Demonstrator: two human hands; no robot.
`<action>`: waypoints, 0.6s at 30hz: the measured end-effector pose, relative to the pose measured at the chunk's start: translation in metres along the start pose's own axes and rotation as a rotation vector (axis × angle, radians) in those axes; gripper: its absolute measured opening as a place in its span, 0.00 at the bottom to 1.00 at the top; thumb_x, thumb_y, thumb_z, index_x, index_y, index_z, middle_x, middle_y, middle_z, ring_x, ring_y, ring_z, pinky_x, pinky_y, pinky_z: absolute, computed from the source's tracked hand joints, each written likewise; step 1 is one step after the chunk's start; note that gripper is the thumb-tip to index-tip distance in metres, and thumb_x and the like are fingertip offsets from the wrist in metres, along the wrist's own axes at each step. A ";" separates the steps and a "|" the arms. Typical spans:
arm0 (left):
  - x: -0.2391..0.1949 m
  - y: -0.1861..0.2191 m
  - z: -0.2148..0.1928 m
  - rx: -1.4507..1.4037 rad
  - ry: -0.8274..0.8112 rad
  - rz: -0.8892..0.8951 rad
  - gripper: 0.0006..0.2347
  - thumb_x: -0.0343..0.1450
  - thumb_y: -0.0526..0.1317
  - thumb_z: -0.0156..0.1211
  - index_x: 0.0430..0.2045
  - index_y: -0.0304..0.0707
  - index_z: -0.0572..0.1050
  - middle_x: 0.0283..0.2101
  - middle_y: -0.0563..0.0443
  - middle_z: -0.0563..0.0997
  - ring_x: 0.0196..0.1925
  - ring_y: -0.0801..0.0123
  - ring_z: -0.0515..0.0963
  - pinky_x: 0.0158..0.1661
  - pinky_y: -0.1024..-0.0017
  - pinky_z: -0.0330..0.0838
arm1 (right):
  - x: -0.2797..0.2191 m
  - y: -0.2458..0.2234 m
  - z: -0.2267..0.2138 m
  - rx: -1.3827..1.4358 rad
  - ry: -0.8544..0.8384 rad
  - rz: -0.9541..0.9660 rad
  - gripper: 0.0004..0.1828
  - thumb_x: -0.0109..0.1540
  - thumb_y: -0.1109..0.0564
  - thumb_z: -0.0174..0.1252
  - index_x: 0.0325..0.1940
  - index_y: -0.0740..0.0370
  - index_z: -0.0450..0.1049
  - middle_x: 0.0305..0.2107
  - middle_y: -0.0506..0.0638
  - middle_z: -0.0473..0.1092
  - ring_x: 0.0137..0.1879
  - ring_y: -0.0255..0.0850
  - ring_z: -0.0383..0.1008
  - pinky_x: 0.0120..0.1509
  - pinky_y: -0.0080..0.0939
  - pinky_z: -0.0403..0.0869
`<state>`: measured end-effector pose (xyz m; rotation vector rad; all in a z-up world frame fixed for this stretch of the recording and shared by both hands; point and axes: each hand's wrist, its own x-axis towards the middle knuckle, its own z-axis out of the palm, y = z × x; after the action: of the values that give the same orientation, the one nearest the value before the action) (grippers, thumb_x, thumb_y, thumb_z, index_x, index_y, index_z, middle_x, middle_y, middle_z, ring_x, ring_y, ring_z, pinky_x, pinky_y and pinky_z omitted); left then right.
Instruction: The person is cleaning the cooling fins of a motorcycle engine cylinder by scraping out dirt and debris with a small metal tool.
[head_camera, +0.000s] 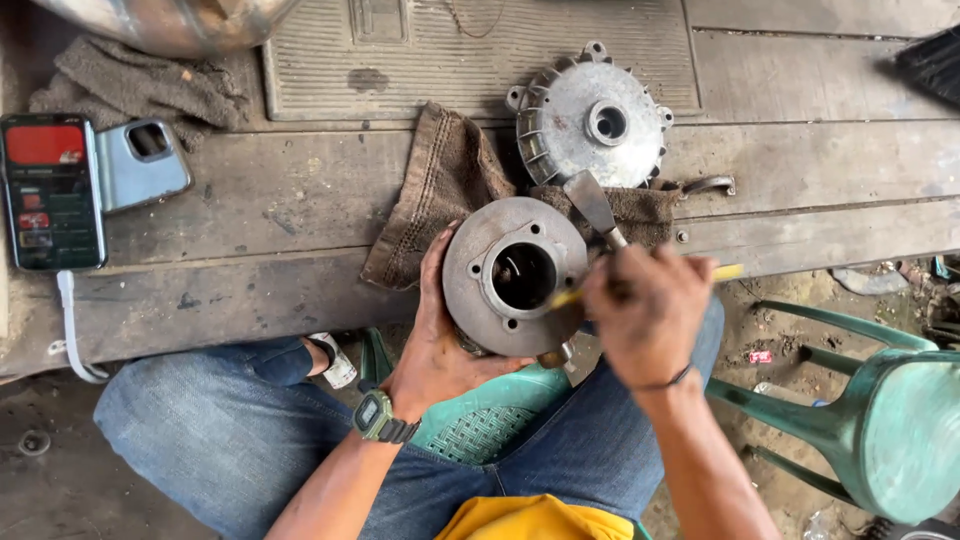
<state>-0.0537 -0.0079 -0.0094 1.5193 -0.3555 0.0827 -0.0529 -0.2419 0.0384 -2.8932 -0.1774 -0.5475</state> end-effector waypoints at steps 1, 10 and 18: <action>-0.002 -0.001 -0.001 -0.001 0.007 0.004 0.55 0.55 0.51 0.82 0.69 0.23 0.47 0.71 0.22 0.54 0.76 0.30 0.51 0.72 0.37 0.44 | 0.001 -0.008 -0.004 -0.001 0.001 -0.008 0.15 0.62 0.56 0.62 0.23 0.53 0.66 0.18 0.50 0.62 0.34 0.50 0.69 0.52 0.49 0.63; -0.002 -0.007 0.001 0.015 0.030 0.086 0.55 0.55 0.51 0.83 0.68 0.21 0.47 0.69 0.20 0.55 0.74 0.25 0.52 0.71 0.34 0.45 | -0.004 -0.004 -0.003 -0.016 0.024 0.037 0.18 0.63 0.53 0.62 0.23 0.53 0.62 0.15 0.51 0.59 0.34 0.48 0.70 0.53 0.44 0.63; 0.000 -0.006 0.001 0.011 0.008 0.020 0.56 0.54 0.52 0.82 0.69 0.24 0.46 0.70 0.23 0.54 0.76 0.28 0.51 0.72 0.36 0.44 | -0.006 0.022 0.011 0.031 0.098 0.036 0.18 0.63 0.54 0.61 0.22 0.55 0.61 0.15 0.53 0.58 0.32 0.51 0.69 0.54 0.46 0.64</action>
<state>-0.0523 -0.0092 -0.0151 1.5262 -0.3645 0.1062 -0.0509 -0.2614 0.0227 -2.8259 -0.1177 -0.6716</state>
